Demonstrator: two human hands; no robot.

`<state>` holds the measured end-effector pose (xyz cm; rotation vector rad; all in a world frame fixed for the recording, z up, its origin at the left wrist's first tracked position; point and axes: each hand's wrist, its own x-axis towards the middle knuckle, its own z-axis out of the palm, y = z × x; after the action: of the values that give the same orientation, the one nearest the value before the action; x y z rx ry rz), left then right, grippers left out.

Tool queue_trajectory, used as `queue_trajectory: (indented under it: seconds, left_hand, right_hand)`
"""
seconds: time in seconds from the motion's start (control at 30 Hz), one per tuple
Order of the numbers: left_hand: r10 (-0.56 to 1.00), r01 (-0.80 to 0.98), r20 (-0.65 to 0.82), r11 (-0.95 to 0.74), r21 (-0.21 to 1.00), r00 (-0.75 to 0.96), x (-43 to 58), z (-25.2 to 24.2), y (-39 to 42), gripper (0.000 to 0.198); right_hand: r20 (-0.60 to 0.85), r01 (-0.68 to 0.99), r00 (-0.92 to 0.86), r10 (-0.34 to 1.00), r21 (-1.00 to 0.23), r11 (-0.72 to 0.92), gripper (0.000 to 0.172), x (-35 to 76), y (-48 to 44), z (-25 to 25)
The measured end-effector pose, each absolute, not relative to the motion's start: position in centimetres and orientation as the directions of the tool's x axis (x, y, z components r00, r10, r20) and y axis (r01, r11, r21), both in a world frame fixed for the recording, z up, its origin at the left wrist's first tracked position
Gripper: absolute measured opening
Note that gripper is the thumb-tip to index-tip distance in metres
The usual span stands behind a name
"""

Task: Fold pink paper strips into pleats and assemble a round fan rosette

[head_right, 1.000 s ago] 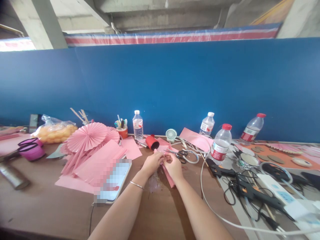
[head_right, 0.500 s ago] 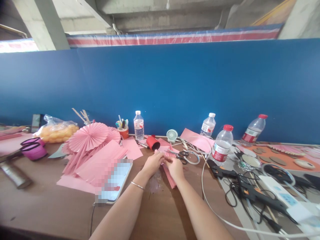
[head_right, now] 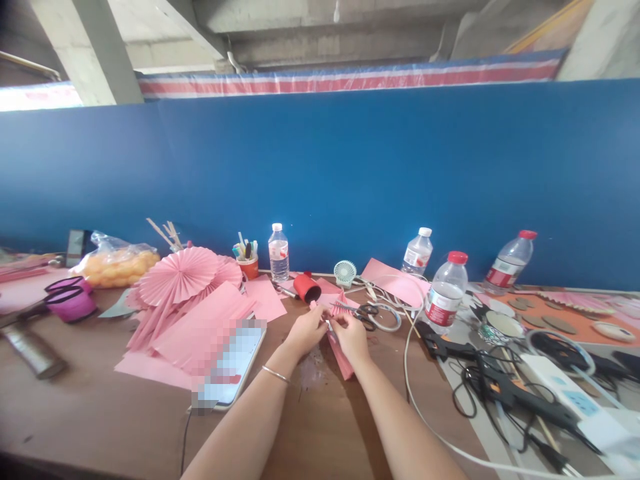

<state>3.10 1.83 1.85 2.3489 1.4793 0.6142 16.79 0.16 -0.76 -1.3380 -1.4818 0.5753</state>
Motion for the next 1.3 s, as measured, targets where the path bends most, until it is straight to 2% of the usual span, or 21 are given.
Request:
queue_trajectory:
  seconds: [0.23, 0.47, 0.77, 0.93, 1.03, 1.17, 1.23, 1.3]
  left_hand:
    - [0.867, 0.714, 0.223, -0.494, 0.496, 0.445, 2.8, 0.9, 2.6, 0.021]
    - [0.855, 0.731, 0.217, -0.515, 0.448, 0.470, 2.8, 1.0, 2.9, 0.021]
    - [0.871, 0.763, 0.174, -0.488, 0.425, 0.460, 2.9, 1.4, 2.7, 0.025]
    - [0.886, 0.807, 0.129, -0.459, 0.371, 0.445, 3.1, 2.0, 2.3, 0.022]
    - [0.884, 0.806, 0.119, -0.462, 0.369, 0.452, 3.2, 2.4, 1.9, 0.021]
    - [0.868, 0.786, 0.132, -0.490, 0.377, 0.479, 3.3, 2.9, 1.6, 0.018]
    - [0.868, 0.794, 0.133, -0.493, 0.355, 0.479, 3.4, 3.0, 1.5, 0.018]
    - [0.870, 0.806, 0.123, -0.489, 0.333, 0.477, 3.4, 3.0, 1.4, 0.018]
  right_hand:
    - [0.347, 0.394, 0.105, 0.932, -0.875, 0.282, 0.024, 16.5, 0.0, -0.5]
    - [0.348, 0.330, 0.087, 0.934, -0.894, 0.302, 0.017, 16.5, 0.1, -0.7]
    - [0.365, 0.259, 0.057, 0.929, -0.904, 0.339, 0.020, 16.7, 0.1, -0.7]
    - [0.371, 0.226, 0.040, 0.928, -0.908, 0.353, 0.022, 16.5, 0.0, -0.5]
    - [0.412, 0.297, 0.097, 0.906, -0.881, 0.369, 0.021, 16.5, -0.4, 0.0]
    - [0.554, 0.513, 0.390, 0.735, -0.794, 0.326, 0.023, 18.1, -0.4, 0.8]
    - [0.610, 0.650, 0.400, 0.684, -0.715, 0.258, 0.023, 19.5, 0.0, 1.0]
    - [0.609, 0.790, 0.313, 0.729, -0.593, 0.156, 0.025, 20.9, 0.7, 0.8]
